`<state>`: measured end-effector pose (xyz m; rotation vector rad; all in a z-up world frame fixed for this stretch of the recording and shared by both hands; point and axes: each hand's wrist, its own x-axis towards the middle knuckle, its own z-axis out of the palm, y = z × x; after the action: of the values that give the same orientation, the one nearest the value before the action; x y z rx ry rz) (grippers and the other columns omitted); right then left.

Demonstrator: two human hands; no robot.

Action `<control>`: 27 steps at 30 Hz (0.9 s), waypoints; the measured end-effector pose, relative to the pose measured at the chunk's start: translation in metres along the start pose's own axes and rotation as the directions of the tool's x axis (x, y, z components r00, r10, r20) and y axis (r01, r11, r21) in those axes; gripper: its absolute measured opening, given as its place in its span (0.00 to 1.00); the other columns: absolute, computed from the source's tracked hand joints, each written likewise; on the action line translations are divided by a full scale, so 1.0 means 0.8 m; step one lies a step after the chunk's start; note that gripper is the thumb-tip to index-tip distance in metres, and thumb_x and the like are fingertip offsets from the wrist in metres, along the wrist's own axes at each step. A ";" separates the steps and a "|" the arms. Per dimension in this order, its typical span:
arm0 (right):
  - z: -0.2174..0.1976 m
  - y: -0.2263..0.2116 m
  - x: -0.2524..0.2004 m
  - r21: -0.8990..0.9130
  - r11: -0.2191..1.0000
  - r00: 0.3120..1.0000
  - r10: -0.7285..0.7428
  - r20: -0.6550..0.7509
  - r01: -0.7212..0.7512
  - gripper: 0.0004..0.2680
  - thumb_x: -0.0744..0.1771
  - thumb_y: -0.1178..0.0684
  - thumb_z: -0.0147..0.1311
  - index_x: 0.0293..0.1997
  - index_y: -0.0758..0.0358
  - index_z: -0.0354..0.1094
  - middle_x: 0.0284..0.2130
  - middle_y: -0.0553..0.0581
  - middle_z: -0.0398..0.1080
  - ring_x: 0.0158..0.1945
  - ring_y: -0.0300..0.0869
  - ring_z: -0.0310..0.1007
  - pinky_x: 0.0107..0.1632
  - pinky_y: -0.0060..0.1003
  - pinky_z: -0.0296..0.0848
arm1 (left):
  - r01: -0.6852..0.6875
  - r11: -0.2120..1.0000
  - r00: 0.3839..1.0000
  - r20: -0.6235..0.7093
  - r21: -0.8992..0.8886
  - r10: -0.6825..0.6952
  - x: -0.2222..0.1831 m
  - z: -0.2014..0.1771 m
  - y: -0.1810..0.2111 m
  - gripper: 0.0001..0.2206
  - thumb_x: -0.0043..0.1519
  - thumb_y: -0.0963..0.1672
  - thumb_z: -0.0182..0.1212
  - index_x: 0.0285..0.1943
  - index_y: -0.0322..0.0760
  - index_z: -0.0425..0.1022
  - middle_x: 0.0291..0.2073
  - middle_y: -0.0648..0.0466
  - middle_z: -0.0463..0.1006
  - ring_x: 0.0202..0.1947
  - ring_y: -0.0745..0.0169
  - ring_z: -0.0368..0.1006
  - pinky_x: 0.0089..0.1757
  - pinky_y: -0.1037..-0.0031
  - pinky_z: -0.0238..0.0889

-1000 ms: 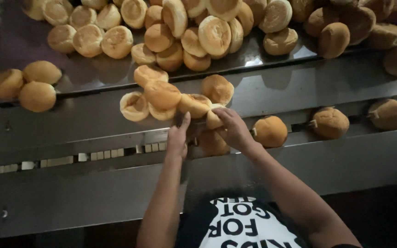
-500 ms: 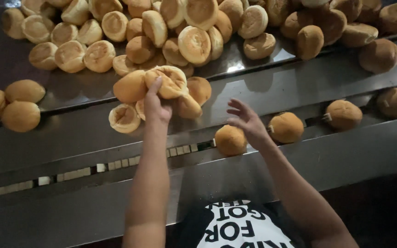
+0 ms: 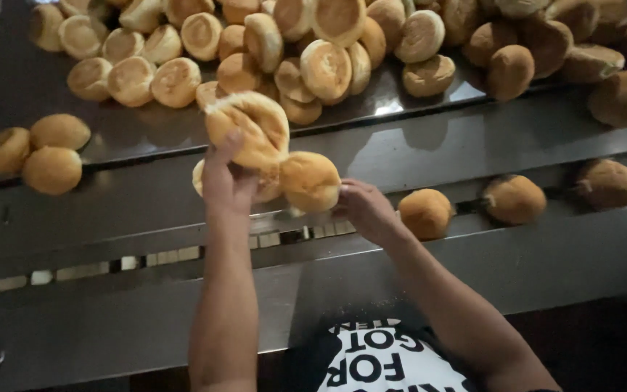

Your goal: Sorting and placing burger buns onto a conveyor belt in a bakery production line.

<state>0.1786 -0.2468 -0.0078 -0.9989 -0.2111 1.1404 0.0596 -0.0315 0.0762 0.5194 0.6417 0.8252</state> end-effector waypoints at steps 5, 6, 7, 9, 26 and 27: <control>0.011 -0.028 -0.040 -0.098 0.980 0.974 -0.159 0.160 0.176 0.21 0.65 0.53 0.60 0.64 0.62 0.59 0.56 0.65 0.63 0.59 0.61 0.63 0.54 0.57 0.65 | -0.082 0.975 0.994 0.048 -0.208 0.094 -0.033 0.059 0.059 0.21 0.53 0.43 0.77 0.56 0.40 0.76 0.52 0.47 0.80 0.56 0.47 0.78 0.58 0.52 0.72; 0.014 -0.030 -0.050 -0.227 0.915 0.921 -0.263 0.289 0.332 0.33 0.63 0.53 0.65 0.76 0.56 0.48 0.73 0.65 0.51 0.73 0.67 0.49 0.66 0.66 0.57 | -0.085 0.977 0.992 0.080 -0.194 0.102 -0.036 0.059 0.058 0.21 0.54 0.42 0.77 0.56 0.41 0.77 0.51 0.49 0.81 0.55 0.49 0.78 0.58 0.52 0.73; 0.033 -0.039 -0.054 -0.225 0.916 0.921 -0.262 0.289 0.331 0.33 0.63 0.53 0.65 0.76 0.56 0.48 0.73 0.65 0.51 0.73 0.67 0.49 0.66 0.66 0.57 | -0.086 0.978 0.992 0.079 -0.192 0.103 -0.042 0.059 0.037 0.21 0.54 0.42 0.77 0.56 0.41 0.77 0.51 0.49 0.81 0.55 0.49 0.78 0.58 0.52 0.73; 0.070 -0.055 -0.067 -0.406 0.780 0.853 -0.297 0.430 0.476 0.47 0.58 0.54 0.73 0.79 0.53 0.30 0.77 0.68 0.33 0.75 0.76 0.34 0.65 0.76 0.55 | -0.019 0.972 0.997 0.069 -0.235 0.036 -0.057 0.056 -0.009 0.20 0.54 0.42 0.76 0.56 0.42 0.76 0.49 0.52 0.81 0.53 0.53 0.78 0.57 0.57 0.72; -0.199 -0.063 -0.148 -0.369 0.909 0.826 -0.053 -0.562 -0.193 0.12 0.70 0.50 0.53 0.58 0.61 0.70 0.43 0.67 0.72 0.39 0.52 0.74 0.36 0.46 0.72 | -0.314 0.869 0.950 0.133 0.383 0.284 -0.167 -0.042 0.026 0.28 0.61 0.40 0.68 0.70 0.44 0.64 0.60 0.44 0.71 0.64 0.41 0.68 0.64 0.44 0.60; -0.216 -0.065 -0.152 -0.519 0.805 0.763 -0.136 -0.632 -0.287 0.13 0.72 0.45 0.53 0.61 0.57 0.71 0.51 0.70 0.71 0.49 0.56 0.74 0.45 0.53 0.74 | -0.393 0.642 0.914 0.203 0.659 0.351 -0.171 -0.056 0.024 0.32 0.62 0.38 0.65 0.75 0.44 0.57 0.63 0.37 0.66 0.67 0.32 0.62 0.63 0.42 0.58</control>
<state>0.2628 -0.4464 -0.0274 -1.9369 0.0514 0.7325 -0.0517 -0.1221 0.1002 1.4038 0.8015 0.9422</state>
